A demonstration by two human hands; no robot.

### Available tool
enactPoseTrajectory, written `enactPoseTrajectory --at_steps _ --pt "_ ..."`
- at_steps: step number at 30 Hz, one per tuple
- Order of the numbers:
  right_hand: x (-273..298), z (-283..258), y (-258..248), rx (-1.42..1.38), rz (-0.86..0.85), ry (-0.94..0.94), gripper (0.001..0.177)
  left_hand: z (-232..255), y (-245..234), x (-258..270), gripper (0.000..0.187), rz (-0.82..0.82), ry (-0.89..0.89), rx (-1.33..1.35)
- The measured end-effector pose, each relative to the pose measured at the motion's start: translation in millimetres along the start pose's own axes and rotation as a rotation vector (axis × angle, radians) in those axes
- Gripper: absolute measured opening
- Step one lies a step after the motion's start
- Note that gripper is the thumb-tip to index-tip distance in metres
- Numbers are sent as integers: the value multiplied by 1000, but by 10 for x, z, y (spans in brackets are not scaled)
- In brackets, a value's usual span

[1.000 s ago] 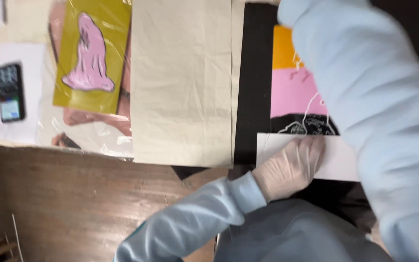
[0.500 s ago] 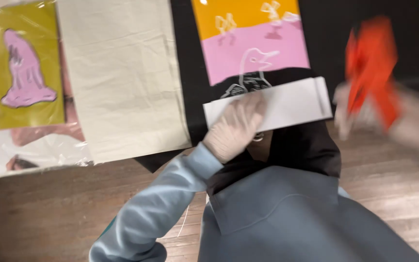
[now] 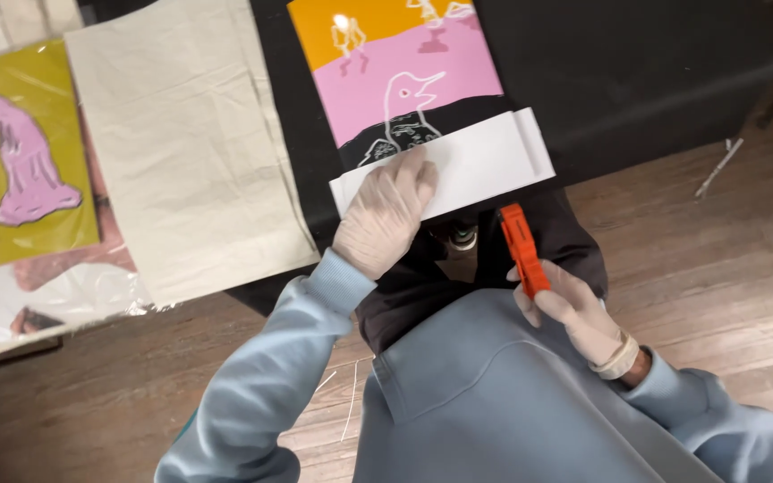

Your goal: Mounting a piece of artwork onto a backing board using clamps and a pressing cloth.

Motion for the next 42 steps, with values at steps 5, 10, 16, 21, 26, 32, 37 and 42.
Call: enactPoseTrajectory --at_steps 5,10,16,21,26,32,37,42 --pt "-117 -83 -24 19 65 -48 60 -11 45 12 45 6 12 28" --pt "-132 -59 -45 -37 91 -57 59 -9 34 23 44 28 18 79" --pt "-123 -14 -43 -100 91 -103 59 -6 27 11 44 21 33 54" --pt "-144 -43 -25 -74 103 -111 61 6 50 35 43 52 50 -13" --pt "-214 -118 -69 -76 130 -117 57 -15 47 38 44 47 61 47" --pt "-284 -171 -145 -71 197 -129 45 -21 88 31 46 38 65 91" --pt "-325 -215 -138 -81 206 -110 44 -25 104 39 44 64 53 92" --pt "-342 -207 -132 -99 220 -115 44 -44 11 32 45 60 57 96"
Point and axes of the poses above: each hand's wrist, its own x-axis away from the middle knuckle, its own y-axis out of the palm, z = x × y, the point moved 7 cm from there along -x, towards the middle knuckle, and after that the axes turned 13 degrees about -z, right-handed, at the moved point
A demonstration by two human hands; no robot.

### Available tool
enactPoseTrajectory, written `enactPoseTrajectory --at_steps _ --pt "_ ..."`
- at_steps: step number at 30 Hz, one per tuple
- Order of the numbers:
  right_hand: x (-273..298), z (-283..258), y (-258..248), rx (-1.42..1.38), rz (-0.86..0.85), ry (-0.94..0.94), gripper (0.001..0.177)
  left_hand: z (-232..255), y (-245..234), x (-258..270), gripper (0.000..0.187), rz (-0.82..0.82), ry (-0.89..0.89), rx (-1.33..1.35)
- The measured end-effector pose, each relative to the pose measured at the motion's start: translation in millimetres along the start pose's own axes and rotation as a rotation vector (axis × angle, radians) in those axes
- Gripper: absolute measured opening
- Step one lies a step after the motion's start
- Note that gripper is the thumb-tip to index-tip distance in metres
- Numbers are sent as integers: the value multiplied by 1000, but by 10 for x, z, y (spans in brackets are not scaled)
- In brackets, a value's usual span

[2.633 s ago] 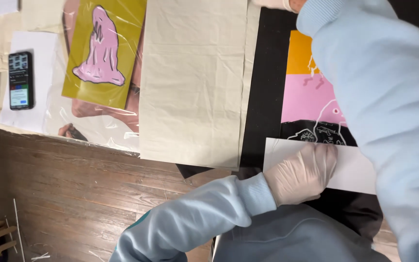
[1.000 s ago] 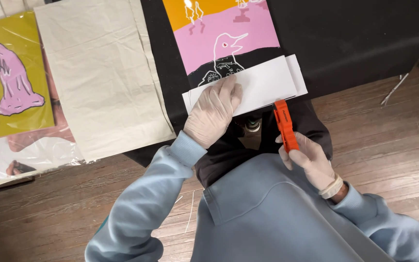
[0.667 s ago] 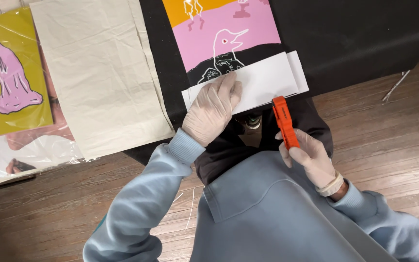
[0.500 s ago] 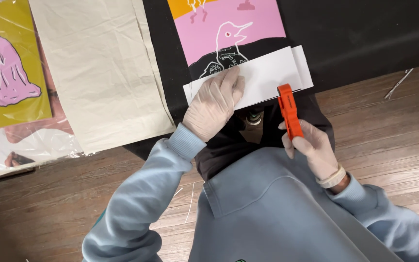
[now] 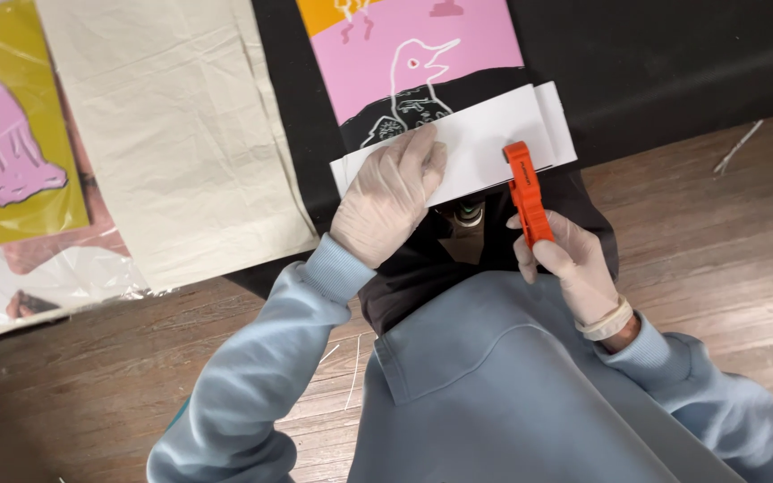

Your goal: Mounting a piece of artwork onto a backing board using clamps and a pressing cloth.

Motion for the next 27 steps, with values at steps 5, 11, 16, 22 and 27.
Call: enactPoseTrajectory --at_steps 5,11,16,22,27 --pt "26 21 6 -52 -13 -3 47 -3 -17 -41 46 -55 9 50" --pt "11 63 -8 -19 -19 -13 58 -10 -40 -10 45 -30 21 64" --pt "-7 57 -5 -17 -33 -31 67 -16 -84 -34 57 -64 -1 50" --pt "-7 36 42 -37 -107 -34 69 -38 -115 -60 75 -132 30 218" --pt "20 19 41 -9 -107 -25 69 -40 -39 -15 72 -143 6 180"
Point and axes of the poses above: each hand's wrist, its own x-axis away from the middle knuckle, its own y-axis out of the palm, z = x × y, the point moved 7 cm from there along -x, towards the middle knuckle, and after that the axes turned 13 degrees about -z, right-handed, at the moved point
